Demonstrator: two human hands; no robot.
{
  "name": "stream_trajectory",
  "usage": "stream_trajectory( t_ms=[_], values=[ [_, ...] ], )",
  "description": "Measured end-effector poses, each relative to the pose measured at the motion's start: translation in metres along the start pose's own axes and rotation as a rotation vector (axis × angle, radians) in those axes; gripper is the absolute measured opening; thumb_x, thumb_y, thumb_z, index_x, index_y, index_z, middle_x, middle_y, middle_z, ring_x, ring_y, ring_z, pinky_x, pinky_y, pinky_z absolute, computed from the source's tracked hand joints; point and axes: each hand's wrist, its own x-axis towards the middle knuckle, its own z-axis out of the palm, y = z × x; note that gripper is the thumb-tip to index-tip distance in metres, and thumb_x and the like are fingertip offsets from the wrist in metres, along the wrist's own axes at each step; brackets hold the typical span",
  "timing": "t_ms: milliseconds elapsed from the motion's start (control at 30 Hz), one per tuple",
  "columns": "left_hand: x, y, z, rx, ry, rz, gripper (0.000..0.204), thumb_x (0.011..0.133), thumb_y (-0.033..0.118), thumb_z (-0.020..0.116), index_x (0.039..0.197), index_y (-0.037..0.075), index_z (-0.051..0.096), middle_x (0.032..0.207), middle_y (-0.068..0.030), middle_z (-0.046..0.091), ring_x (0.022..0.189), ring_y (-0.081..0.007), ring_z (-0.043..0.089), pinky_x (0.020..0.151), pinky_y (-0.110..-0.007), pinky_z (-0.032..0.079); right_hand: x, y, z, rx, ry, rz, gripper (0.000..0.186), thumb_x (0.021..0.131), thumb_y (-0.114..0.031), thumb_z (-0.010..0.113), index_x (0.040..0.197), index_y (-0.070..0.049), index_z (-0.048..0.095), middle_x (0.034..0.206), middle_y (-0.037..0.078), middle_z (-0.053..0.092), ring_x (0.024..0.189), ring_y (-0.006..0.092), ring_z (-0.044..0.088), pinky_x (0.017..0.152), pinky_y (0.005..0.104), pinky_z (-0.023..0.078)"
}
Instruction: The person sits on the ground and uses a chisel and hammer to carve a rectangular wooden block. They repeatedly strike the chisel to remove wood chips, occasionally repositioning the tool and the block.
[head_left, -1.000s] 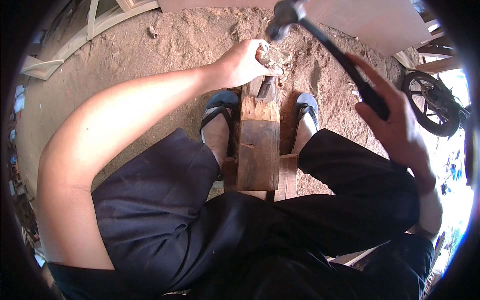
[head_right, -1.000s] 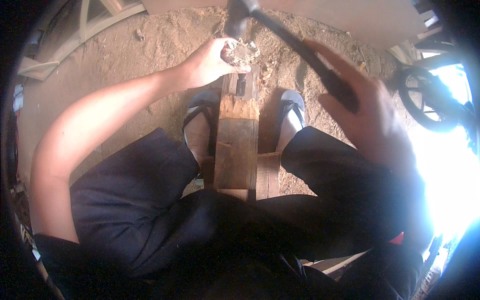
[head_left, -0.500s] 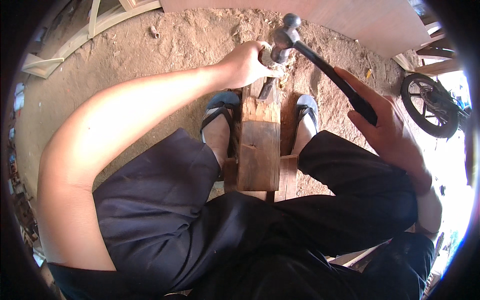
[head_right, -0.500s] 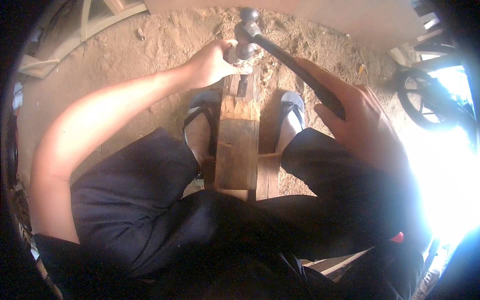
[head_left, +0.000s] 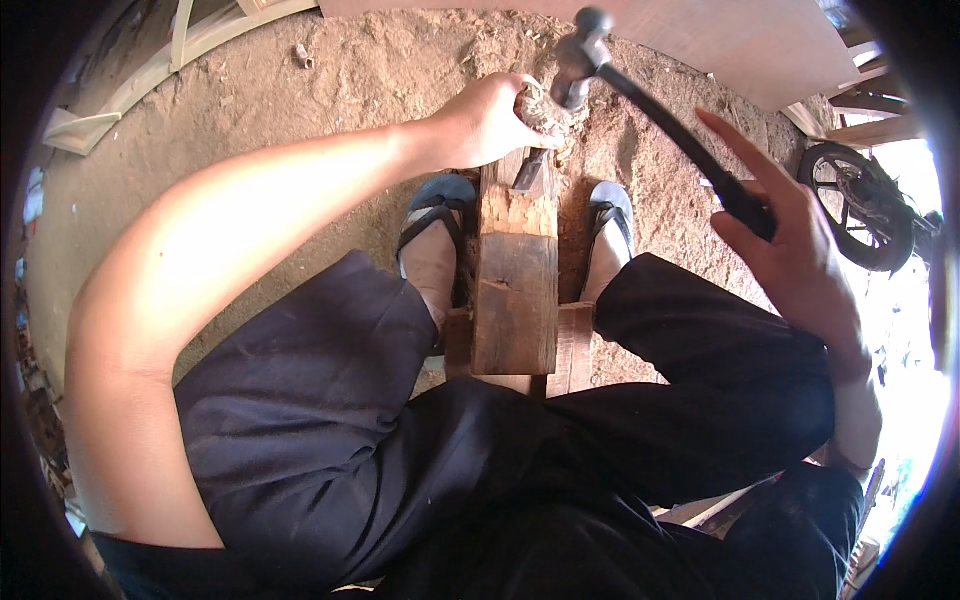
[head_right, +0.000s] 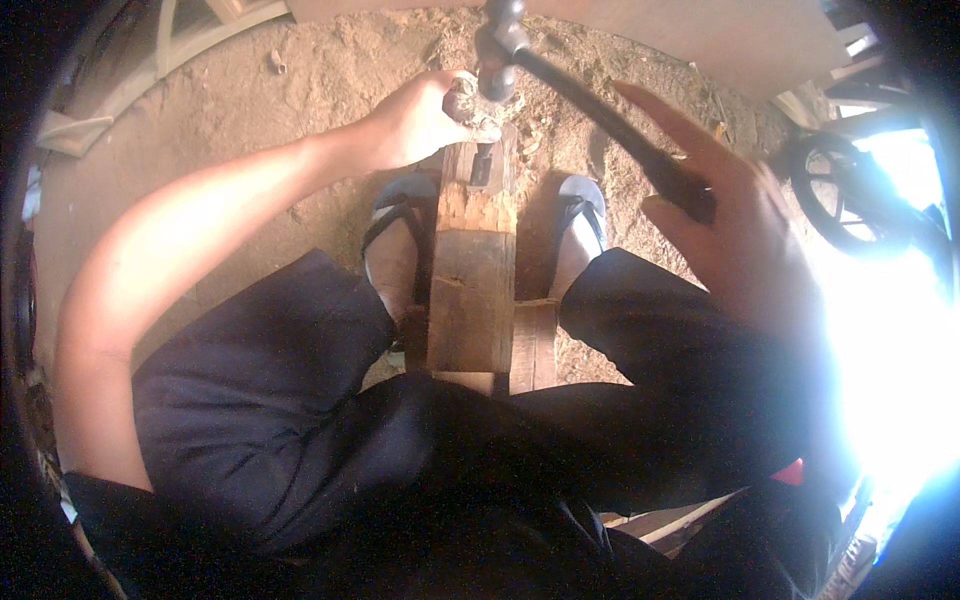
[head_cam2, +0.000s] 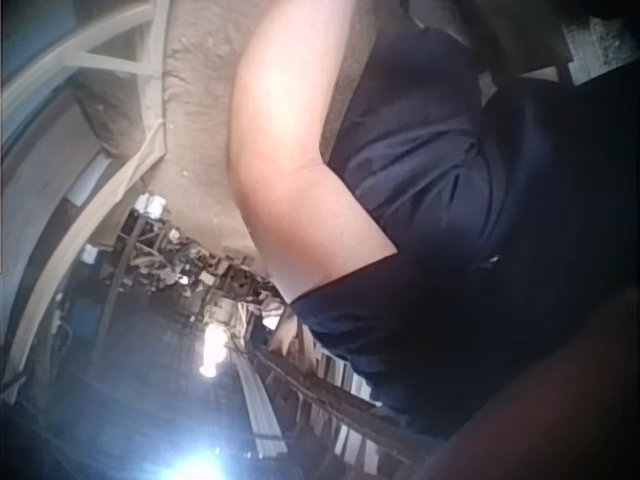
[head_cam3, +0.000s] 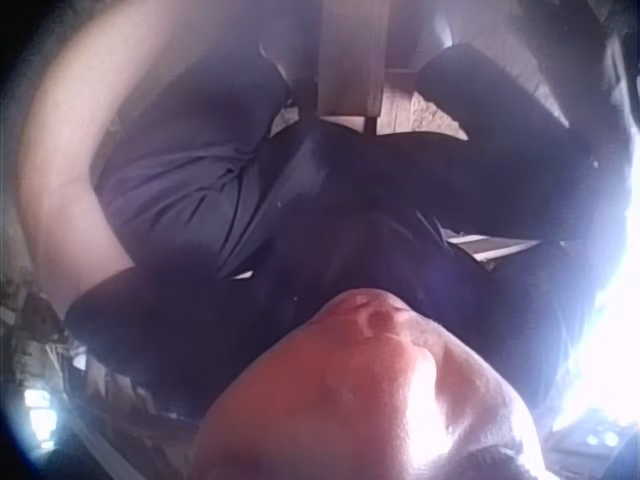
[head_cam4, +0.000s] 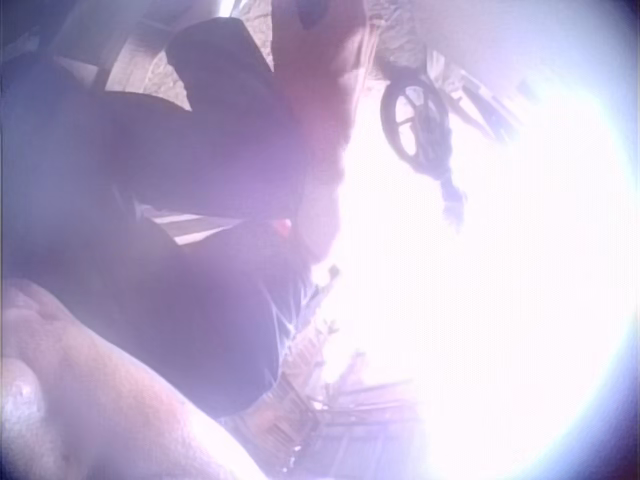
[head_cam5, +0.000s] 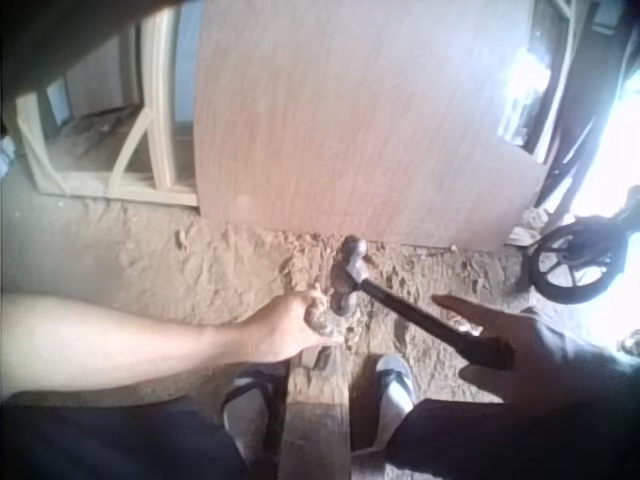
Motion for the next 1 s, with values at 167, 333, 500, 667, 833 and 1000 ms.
stream_trajectory(
  t_ms=[167, 333, 500, 667, 833, 1000],
  values=[
    [-0.003, -0.003, -0.007, -0.253, -0.002, 0.046, 0.047, 0.084, 0.035, 0.086, 0.106, 0.001, 0.064, 0.089, -0.0073, 0.068, 0.082, -0.0158, 0.061, 0.081, -0.034, 0.052, -0.003, 0.009, 0.000, 0.215, 0.167, -0.134, 0.073, 0.090, -0.004, 0.060, 0.159, -0.013, 0.040, 0.073, -0.007, 0.051, 0.060, 0.0006, 0.037, 0.055, 0.0207, 0.028],
    [-0.007, 0.007, -0.014, -0.098, -0.024, 0.037, 0.052, 0.083, 0.040, 0.086, 0.107, 0.000, 0.063, 0.093, -0.0102, 0.069, 0.084, -0.0201, 0.063, 0.082, -0.037, 0.052, 0.003, 0.019, 0.001, 0.042, -0.034, -0.129, 0.072, 0.088, -0.003, 0.062, 0.157, -0.019, 0.045, 0.080, -0.003, 0.055, 0.061, 0.0050, 0.037, 0.056, 0.0248, 0.033],
    [-0.008, 0.004, -0.015, -0.088, 0.020, 0.037, 0.059, 0.083, 0.042, 0.085, 0.117, -0.001, 0.062, 0.104, -0.0140, 0.071, 0.097, -0.0250, 0.067, 0.093, -0.038, 0.052, 0.001, 0.008, -0.003, 0.094, 0.010, -0.035, 0.078, 0.086, -0.004, 0.065, 0.158, -0.021, 0.042, 0.068, -0.005, 0.051, 0.058, 0.0052, 0.038, 0.055, 0.0252, 0.032],
    [0.007, 0.004, -0.023, -0.193, 0.023, 0.193, 0.051, 0.086, 0.033, 0.083, 0.121, 0.002, 0.062, 0.108, -0.0127, 0.072, 0.099, -0.0223, 0.067, 0.096, -0.037, 0.052, 0.001, 0.015, -0.010, 0.230, 0.081, -0.051, 0.079, 0.085, -0.004, 0.067, 0.157, -0.026, 0.043, 0.073, 0.000, 0.059, 0.066, 0.0087, 0.053, 0.063, 0.0289, 0.041],
    [0.014, 0.015, -0.032, -0.044, 0.064, 0.129, 0.047, 0.087, 0.032, 0.083, 0.120, 0.004, 0.063, 0.097, -0.0091, 0.071, 0.091, -0.0198, 0.067, 0.092, -0.037, 0.054, -0.001, 0.007, -0.014, 0.201, 0.051, -0.004, 0.078, 0.084, -0.003, 0.066, 0.156, -0.025, 0.045, 0.073, 0.000, 0.057, 0.067, 0.0081, 0.052, 0.064, 0.0287, 0.040],
    [-0.003, 0.031, -0.031, -0.142, -0.110, -0.024, 0.063, 0.087, 0.026, 0.083, 0.133, -0.005, 0.052, 0.125, -0.0167, 0.064, 0.111, -0.0263, 0.062, 0.111, -0.036, 0.049, -0.003, 0.002, -0.014, 0.149, -0.055, -0.011, 0.079, 0.084, 0.000, 0.064, 0.158, -0.019, 0.043, 0.069, -0.007, 0.043, 0.063, 0.0060, 0.036, 0.061, 0.0256, 0.030]
  ],
)
